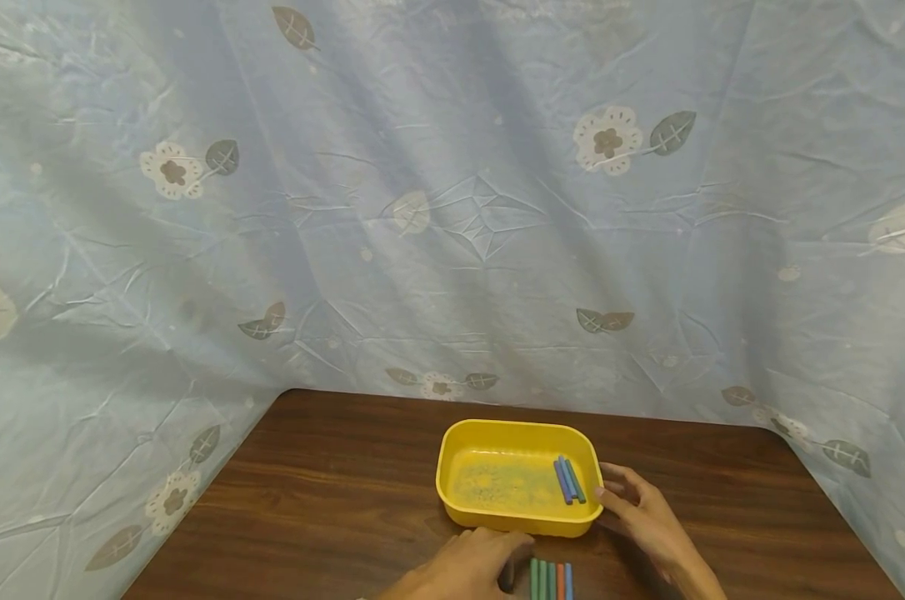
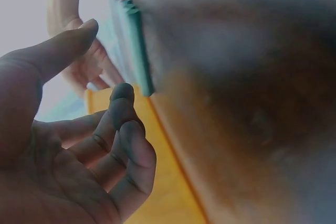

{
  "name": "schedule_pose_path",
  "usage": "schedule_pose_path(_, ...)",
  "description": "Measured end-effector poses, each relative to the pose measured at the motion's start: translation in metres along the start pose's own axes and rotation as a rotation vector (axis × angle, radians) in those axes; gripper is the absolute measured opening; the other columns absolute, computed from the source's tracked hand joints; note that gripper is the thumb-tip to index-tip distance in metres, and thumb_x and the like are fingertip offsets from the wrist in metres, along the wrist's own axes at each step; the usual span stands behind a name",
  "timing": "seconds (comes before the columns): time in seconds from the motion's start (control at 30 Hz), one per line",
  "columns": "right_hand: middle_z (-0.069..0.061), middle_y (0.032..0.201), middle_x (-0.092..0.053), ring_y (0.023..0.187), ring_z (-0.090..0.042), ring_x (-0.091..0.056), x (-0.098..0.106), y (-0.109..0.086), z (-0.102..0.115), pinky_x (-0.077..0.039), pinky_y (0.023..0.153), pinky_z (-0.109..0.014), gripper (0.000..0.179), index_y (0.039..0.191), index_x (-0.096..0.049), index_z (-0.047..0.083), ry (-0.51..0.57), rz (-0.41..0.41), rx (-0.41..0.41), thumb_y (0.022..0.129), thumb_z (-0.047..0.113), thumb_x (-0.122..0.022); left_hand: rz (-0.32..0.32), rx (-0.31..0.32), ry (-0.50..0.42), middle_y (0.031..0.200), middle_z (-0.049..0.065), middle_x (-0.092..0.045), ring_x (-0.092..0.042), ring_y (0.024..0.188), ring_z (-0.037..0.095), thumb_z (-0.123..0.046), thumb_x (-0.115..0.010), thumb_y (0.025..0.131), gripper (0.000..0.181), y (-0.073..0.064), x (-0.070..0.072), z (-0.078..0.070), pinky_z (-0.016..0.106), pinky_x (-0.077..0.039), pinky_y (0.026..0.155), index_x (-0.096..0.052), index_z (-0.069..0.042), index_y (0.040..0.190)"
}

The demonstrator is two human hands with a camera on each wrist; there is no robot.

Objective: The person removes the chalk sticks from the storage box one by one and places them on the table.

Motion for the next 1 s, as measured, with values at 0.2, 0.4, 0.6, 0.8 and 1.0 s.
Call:
schedule_pose_path(0.2,-0.039,0.157,-0.045,0.129,-0.037,-0.068,0.0,0.0,0.001,-0.062,0.098,-0.042,0.069,0.164,-0.029,-0.006,0.0,-0.007,-0.001,0.111,0.024,-0.061,-0.112,-0.084,0.082,0.085,-0.02,-0.062,-0.054,0.069,-0.008,-0.047,-0.086,0.091,0.062,-0.003,0.018,-0.013,0.016,-0.047,0.063,-0.062,-0.028,0.144)
schedule_pose_path(0.4,-0.039,0.156,-0.046,0.129,-0.037,-0.068,-0.001,-0.001,0.001,-0.062,0.099,-0.042,0.069,0.164,-0.029,-0.006,0.001,-0.009,0.003,0.111,0.023,-0.062,-0.149,-0.07,0.13,0.078,-0.021,-0.062,-0.053,0.065,-0.009,-0.052,-0.082,0.093,0.069,0.001,0.035,-0.023,0.014,-0.046,0.062,-0.06,-0.021,0.151)
schedule_pose_path(0.6,-0.039,0.157,-0.045,0.13,-0.038,-0.067,-0.002,-0.002,0.002,-0.062,0.098,-0.043,0.067,0.164,-0.029,-0.006,-0.005,-0.013,0.018,0.112,0.021,-0.06,-0.2,-0.035,0.096,0.078,-0.02,-0.065,-0.056,0.064,-0.007,-0.052,-0.083,0.092,0.067,0.016,0.051,-0.03,0.015,-0.047,0.06,-0.061,-0.025,0.149)
schedule_pose_path(0.8,-0.04,0.156,-0.046,0.129,-0.039,-0.067,-0.003,-0.003,0.003,-0.063,0.097,-0.043,0.066,0.163,-0.029,-0.008,-0.009,-0.011,0.035,0.112,0.02,-0.06,-0.256,-0.012,0.077,0.079,-0.018,-0.065,-0.056,0.063,-0.005,-0.053,-0.081,0.094,0.068,0.038,0.065,-0.029,0.015,-0.047,0.058,-0.061,-0.022,0.151)
schedule_pose_path(1.0,-0.042,0.155,-0.045,0.129,-0.04,-0.067,-0.005,-0.003,0.004,-0.063,0.095,-0.043,0.065,0.162,-0.03,-0.009,-0.014,-0.013,0.041,0.111,0.019,-0.06,-0.288,0.05,0.097,0.077,-0.018,-0.065,-0.056,0.063,-0.004,-0.055,-0.08,0.094,0.071,0.061,0.073,-0.022,0.016,-0.047,0.058,-0.059,-0.023,0.153)
Point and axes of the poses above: each hand's wrist, its own y-axis towards the middle knuckle, its own x-axis out of the back of the hand, z = x × y, the point moved 3 cm from there along y, towards the middle knuckle
